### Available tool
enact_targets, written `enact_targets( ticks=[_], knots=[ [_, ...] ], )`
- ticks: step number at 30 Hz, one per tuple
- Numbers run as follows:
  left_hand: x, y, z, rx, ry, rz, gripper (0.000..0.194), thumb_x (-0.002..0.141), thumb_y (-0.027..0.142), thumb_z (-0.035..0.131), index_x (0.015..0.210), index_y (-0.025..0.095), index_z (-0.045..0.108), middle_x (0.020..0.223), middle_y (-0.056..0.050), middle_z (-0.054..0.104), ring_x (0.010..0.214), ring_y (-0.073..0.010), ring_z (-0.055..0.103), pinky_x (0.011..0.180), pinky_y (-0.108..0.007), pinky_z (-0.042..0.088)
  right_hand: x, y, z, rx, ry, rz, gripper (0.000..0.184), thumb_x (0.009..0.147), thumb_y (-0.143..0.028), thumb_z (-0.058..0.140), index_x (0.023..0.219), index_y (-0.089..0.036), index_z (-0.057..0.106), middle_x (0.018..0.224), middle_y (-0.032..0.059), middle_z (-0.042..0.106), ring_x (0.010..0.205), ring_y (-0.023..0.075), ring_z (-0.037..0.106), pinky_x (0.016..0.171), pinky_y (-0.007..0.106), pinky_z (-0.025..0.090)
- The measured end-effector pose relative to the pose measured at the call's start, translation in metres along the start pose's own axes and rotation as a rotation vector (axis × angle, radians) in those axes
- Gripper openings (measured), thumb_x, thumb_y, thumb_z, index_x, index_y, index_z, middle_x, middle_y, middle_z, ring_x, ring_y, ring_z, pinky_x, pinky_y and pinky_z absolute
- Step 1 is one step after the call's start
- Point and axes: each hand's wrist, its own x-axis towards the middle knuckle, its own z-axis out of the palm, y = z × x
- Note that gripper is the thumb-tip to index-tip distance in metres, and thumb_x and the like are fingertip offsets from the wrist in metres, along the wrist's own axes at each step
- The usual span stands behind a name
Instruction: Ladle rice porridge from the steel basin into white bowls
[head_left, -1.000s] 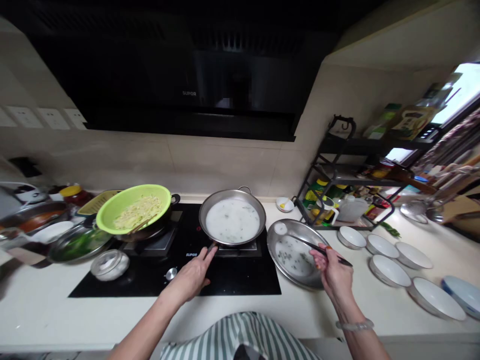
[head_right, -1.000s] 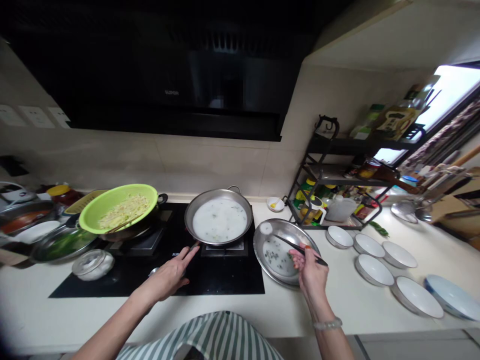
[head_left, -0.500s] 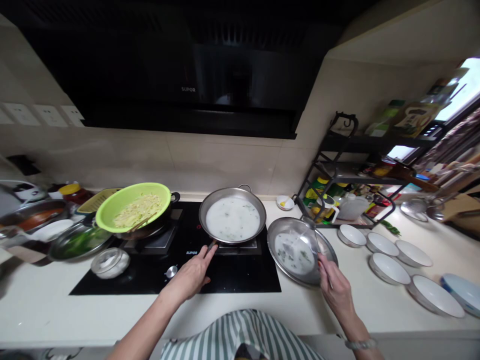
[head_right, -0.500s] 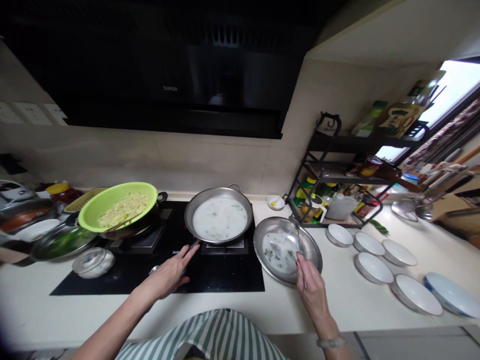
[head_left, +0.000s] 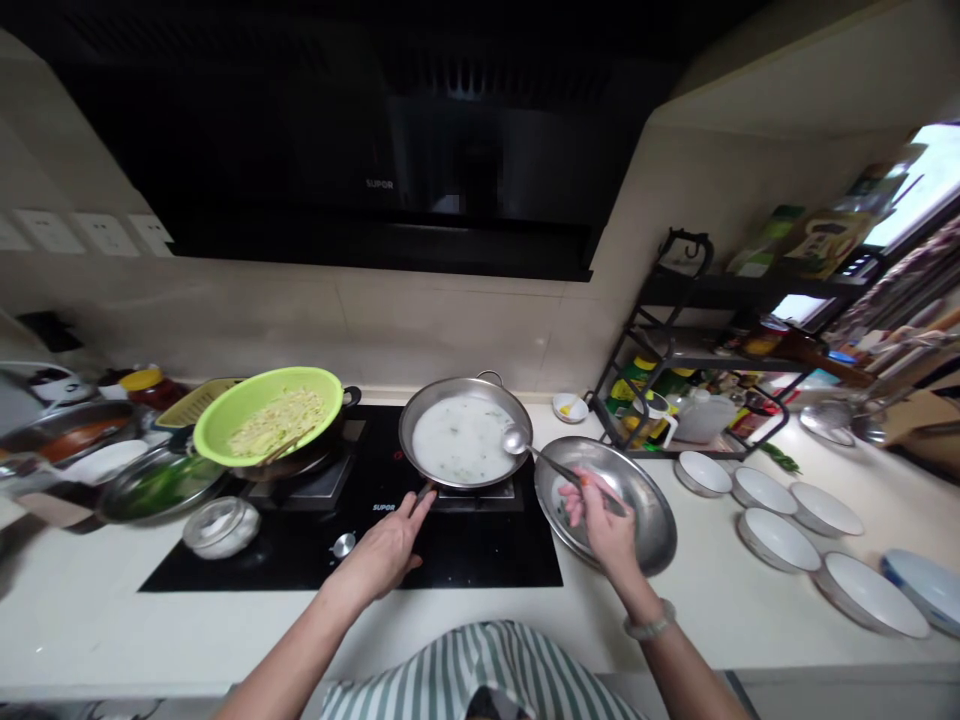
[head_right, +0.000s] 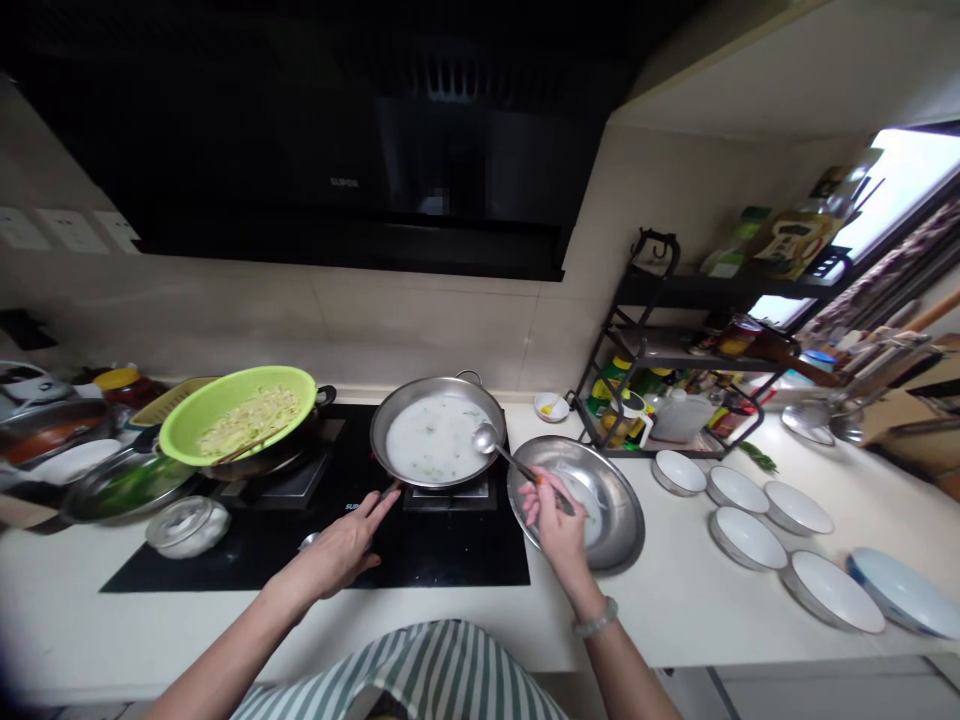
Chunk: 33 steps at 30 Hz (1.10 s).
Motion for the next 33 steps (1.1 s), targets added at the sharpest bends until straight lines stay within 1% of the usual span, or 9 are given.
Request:
enact_targets(
  ticks=[3, 6, 9, 11, 15, 19, 23, 25, 33],
  knots=[
    [0.000, 0.000, 0.000, -0.008, 0.000, -0.002, 0.092, 0.078, 0.011, 0.063, 0.156, 0.013, 0.014, 0.159, -0.026, 0.024, 0.143, -0.0298, 0.035, 0.112, -0.037, 0.036, 0.004, 0.013, 0.022, -0.034, -0.137, -0.016, 0.051, 0.084, -0.060, 0.059, 0.106, -0.015, 0.068, 0.069, 0.0052, 0.069, 0.046, 0.0142, 0.055, 0.043, 0.028, 0.047],
    [-0.001, 0.001, -0.001, -0.011, -0.004, -0.003, 0.091, 0.078, 0.012, 0.063, 0.156, 0.012, 0.015, 0.158, -0.026, 0.023, 0.144, -0.0294, 0.032, 0.113, -0.038, 0.035, 0.008, 0.024, 0.037, -0.070, -0.211, -0.024, 0.051, 0.084, -0.060, 0.057, 0.106, -0.015, 0.068, 0.068, 0.0041, 0.067, 0.047, 0.0137, 0.055, 0.042, 0.026, 0.046],
    [-0.002, 0.003, -0.003, -0.012, -0.009, 0.001, 0.091, 0.077, 0.011, 0.062, 0.156, 0.013, 0.015, 0.159, -0.024, 0.024, 0.146, -0.0275, 0.027, 0.114, -0.037, 0.034, 0.010, 0.028, 0.046, -0.081, -0.214, 0.012, 0.050, 0.083, -0.059, 0.058, 0.102, -0.015, 0.067, 0.064, 0.0032, 0.066, 0.044, 0.0132, 0.054, 0.041, 0.026, 0.045],
    [-0.003, 0.004, -0.005, -0.010, -0.009, 0.005, 0.091, 0.077, 0.010, 0.062, 0.155, 0.011, 0.015, 0.159, -0.024, 0.024, 0.147, -0.0267, 0.026, 0.114, -0.036, 0.033, 0.012, 0.027, 0.048, -0.039, -0.159, 0.062, 0.049, 0.081, -0.060, 0.059, 0.099, -0.015, 0.066, 0.063, 0.0037, 0.067, 0.042, 0.0132, 0.053, 0.040, 0.025, 0.044],
    [-0.003, 0.003, -0.004, -0.017, -0.005, 0.011, 0.092, 0.077, 0.009, 0.062, 0.155, 0.012, 0.014, 0.159, -0.024, 0.023, 0.146, -0.0272, 0.027, 0.114, -0.037, 0.033, 0.017, 0.023, 0.047, 0.129, -0.032, 0.174, 0.046, 0.076, -0.058, 0.065, 0.092, -0.015, 0.063, 0.061, 0.0056, 0.068, 0.044, 0.0146, 0.056, 0.038, 0.024, 0.042],
    [-0.002, 0.001, 0.000, -0.020, 0.009, 0.019, 0.091, 0.077, 0.009, 0.061, 0.156, 0.013, 0.014, 0.159, -0.025, 0.025, 0.146, -0.0284, 0.027, 0.113, -0.039, 0.035, 0.020, 0.019, 0.040, 0.250, 0.017, 0.235, 0.041, 0.072, -0.054, 0.069, 0.088, -0.017, 0.062, 0.060, 0.0065, 0.069, 0.046, 0.0156, 0.058, 0.038, 0.024, 0.041],
    [-0.001, -0.001, 0.002, -0.031, 0.015, 0.016, 0.093, 0.076, 0.009, 0.062, 0.156, 0.018, 0.016, 0.159, -0.021, 0.026, 0.145, -0.0295, 0.028, 0.113, -0.039, 0.035, 0.020, 0.014, 0.034, 0.240, 0.033, 0.237, 0.034, 0.073, -0.052, 0.069, 0.084, -0.020, 0.062, 0.060, 0.0058, 0.070, 0.046, 0.0172, 0.059, 0.037, 0.025, 0.041],
    [-0.001, -0.001, 0.001, -0.033, 0.013, 0.010, 0.093, 0.075, 0.009, 0.062, 0.156, 0.016, 0.015, 0.159, -0.022, 0.026, 0.145, -0.0298, 0.030, 0.114, -0.038, 0.035, 0.018, 0.012, 0.032, 0.242, 0.032, 0.239, 0.033, 0.073, -0.051, 0.069, 0.084, -0.020, 0.062, 0.059, 0.0061, 0.070, 0.045, 0.0173, 0.059, 0.037, 0.025, 0.042],
    [-0.001, 0.000, 0.000, -0.024, 0.000, -0.010, 0.093, 0.077, 0.012, 0.062, 0.156, 0.016, 0.015, 0.159, -0.023, 0.025, 0.142, -0.0310, 0.036, 0.112, -0.039, 0.037, 0.016, 0.009, 0.027, 0.244, 0.044, 0.257, 0.037, 0.073, -0.053, 0.069, 0.084, -0.018, 0.063, 0.060, 0.0088, 0.070, 0.045, 0.0182, 0.059, 0.037, 0.027, 0.043]
  ],
)
